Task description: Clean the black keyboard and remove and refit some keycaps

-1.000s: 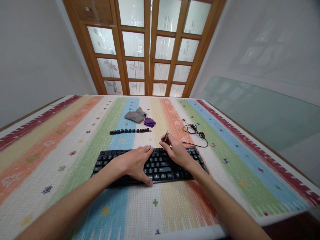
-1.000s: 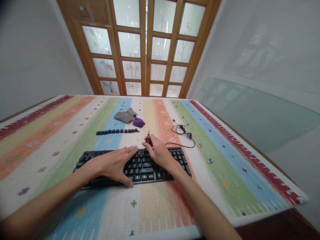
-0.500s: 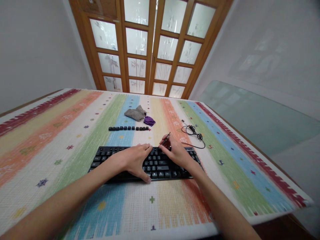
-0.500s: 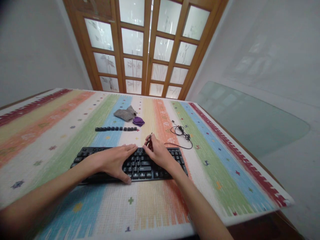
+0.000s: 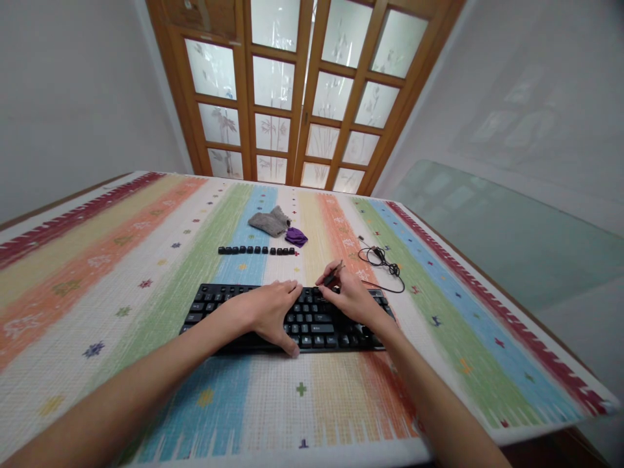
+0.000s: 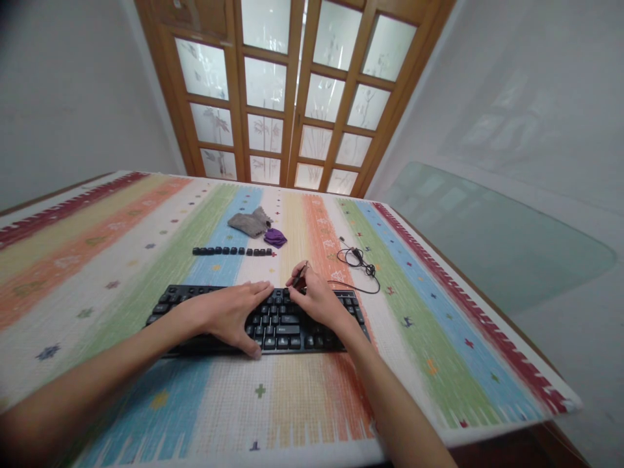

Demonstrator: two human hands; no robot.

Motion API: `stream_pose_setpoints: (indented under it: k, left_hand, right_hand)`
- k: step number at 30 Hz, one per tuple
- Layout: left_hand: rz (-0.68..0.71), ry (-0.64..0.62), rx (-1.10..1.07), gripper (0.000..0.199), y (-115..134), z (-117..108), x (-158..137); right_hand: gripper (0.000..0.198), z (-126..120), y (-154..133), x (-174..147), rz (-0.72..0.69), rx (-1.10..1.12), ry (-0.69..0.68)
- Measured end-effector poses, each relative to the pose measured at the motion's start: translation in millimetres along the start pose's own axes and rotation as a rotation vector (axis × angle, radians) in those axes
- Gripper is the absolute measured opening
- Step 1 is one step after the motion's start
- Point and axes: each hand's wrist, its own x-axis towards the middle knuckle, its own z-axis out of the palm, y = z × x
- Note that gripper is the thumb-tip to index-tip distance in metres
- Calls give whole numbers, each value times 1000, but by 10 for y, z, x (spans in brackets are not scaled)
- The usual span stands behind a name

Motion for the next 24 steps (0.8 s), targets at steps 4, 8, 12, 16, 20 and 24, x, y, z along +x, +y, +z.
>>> stream_pose_setpoints:
  k: [4,8,12,16,20,24]
  left_hand:
    - [-12,-19,9,117,3,-12,-4]
    - [-11,-26,20,119,-4,-8,1]
    - [-5,-1,2,120,-21,19,11]
    - [-9,7,0,116,-13,22,2]
    - [-13,16,-5,114,11,-1,-13]
    - [-19,3,11,116,32,-27,-17]
  right_hand:
    - [16,-31,-54,8,9,-32,-32]
    - [19,-47,-78,22,24,-63,-47]
    - [20,-48,-78,28,33,-75,-56]
    - [16,-47,-94,17,-2,-148,-96]
    - [17,-61,-98,21,5,-145,-103]
    - [21,-71,-105,40,38,-100,-106]
